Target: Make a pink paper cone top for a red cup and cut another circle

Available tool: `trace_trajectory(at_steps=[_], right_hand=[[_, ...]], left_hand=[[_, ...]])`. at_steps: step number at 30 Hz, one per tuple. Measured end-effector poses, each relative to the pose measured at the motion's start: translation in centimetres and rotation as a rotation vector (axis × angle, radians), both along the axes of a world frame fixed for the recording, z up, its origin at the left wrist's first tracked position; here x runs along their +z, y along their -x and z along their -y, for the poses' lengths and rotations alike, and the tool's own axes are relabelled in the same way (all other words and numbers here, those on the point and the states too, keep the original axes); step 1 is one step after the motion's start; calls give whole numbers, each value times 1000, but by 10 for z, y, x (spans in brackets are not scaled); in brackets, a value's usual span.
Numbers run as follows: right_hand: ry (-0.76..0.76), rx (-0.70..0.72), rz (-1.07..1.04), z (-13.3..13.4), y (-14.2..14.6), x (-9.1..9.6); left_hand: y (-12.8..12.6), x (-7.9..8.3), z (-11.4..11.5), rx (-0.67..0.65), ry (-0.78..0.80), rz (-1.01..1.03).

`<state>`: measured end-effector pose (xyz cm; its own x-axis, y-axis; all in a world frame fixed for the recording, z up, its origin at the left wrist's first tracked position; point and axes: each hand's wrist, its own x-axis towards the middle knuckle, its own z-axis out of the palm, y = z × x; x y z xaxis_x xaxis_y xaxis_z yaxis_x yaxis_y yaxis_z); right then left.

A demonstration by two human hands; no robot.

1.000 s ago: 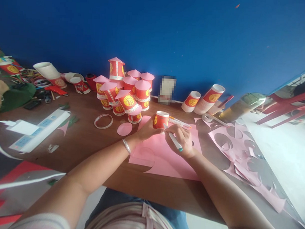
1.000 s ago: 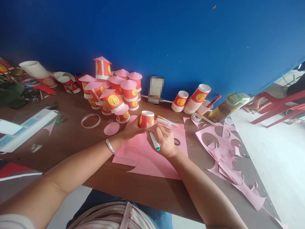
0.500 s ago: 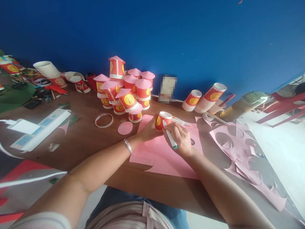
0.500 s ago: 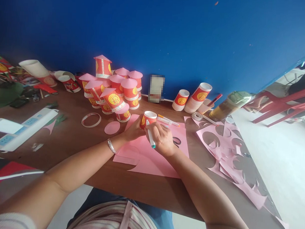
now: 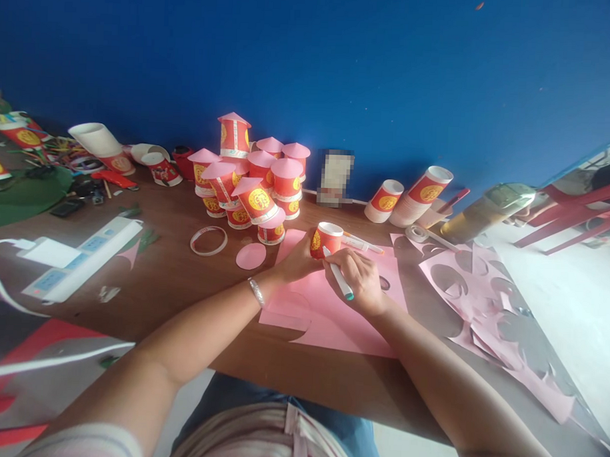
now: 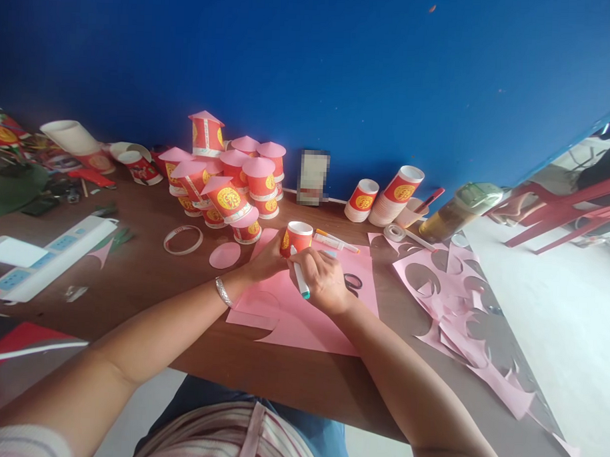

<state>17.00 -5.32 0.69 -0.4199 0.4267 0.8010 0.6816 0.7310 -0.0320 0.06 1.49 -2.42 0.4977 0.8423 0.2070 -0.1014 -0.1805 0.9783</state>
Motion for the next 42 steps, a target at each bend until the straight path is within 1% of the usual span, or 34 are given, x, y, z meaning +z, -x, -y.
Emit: trace_trajectory(at_steps=[4, 8, 15, 19, 23, 26, 30, 35, 39, 42], right_hand=[[-18, 1, -8, 0, 1, 2], [17, 27, -2, 0, -1, 1], [26, 30, -3, 0, -2, -1], [22, 47, -8, -1, -4, -2], [36, 34, -4, -1, -5, -2], [17, 24, -18, -2, -5, -3], [-10, 29, -44, -3, -5, -3], [-15, -4, -34, -3, -6, 1], [-43, -47, -41, -3, -6, 3], [-36, -56, -59, -4, -5, 2]], left_hand=[[0, 3, 1, 16, -21, -15], [-1, 6, 1, 13, -24, 18], [-1, 10, 3, -7, 71, 47], [-1, 10, 3, -8, 100, 76], [-1, 13, 5, -11, 125, 104], [0, 15, 5, -16, 143, 106], [1, 13, 4, -31, 172, 115], [2, 10, 1, -58, 170, 113], [2, 14, 2, -72, 149, 123], [3, 17, 3, -66, 155, 109]])
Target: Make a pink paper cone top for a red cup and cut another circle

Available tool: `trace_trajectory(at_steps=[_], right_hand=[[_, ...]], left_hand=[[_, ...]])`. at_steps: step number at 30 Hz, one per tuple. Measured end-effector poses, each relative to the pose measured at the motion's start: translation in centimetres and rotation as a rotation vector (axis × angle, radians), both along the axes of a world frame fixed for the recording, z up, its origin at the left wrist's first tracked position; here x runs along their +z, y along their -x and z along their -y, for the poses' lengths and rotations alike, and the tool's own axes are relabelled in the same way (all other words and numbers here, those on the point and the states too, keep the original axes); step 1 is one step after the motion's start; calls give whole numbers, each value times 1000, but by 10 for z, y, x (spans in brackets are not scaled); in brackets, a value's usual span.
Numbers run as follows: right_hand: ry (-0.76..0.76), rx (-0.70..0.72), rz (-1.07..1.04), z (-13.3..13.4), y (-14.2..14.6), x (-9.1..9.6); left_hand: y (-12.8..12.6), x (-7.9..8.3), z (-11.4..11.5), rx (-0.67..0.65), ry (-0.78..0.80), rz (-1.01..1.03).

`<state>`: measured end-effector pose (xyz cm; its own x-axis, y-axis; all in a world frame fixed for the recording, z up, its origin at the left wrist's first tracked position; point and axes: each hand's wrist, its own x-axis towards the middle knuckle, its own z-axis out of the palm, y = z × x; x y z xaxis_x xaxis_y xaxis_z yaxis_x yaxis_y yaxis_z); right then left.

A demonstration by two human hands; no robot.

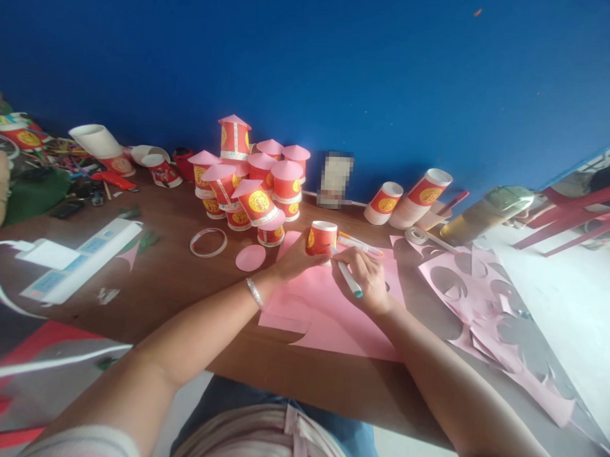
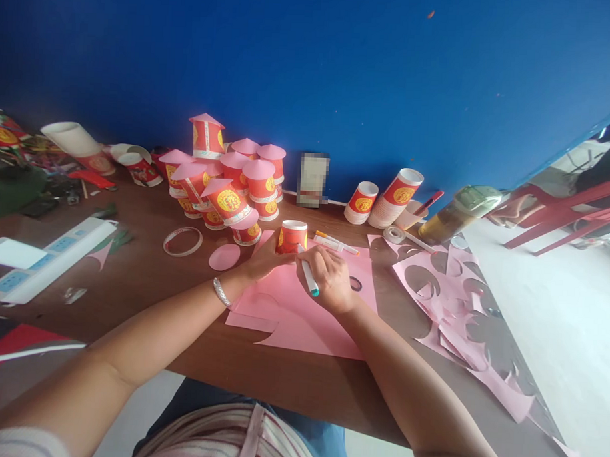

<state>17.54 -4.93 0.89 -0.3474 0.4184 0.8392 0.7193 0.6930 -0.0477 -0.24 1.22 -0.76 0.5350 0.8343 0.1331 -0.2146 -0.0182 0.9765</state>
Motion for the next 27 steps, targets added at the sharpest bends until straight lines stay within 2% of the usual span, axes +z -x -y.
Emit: trace_trajectory(at_steps=[12, 16, 21, 27], right_hand=[[-7, -43, -11, -1, -1, 1], [-3, -21, -30, 0, -2, 0], [24, 79, -7, 3, -1, -3], [-16, 95, 46, 4, 3, -3]], left_hand=[[-2, 10, 3, -17, 12, 35], [-2, 3, 2, -7, -10, 41], [-2, -9, 0, 61, -95, -34], [-3, -9, 3, 110, -128, -114]])
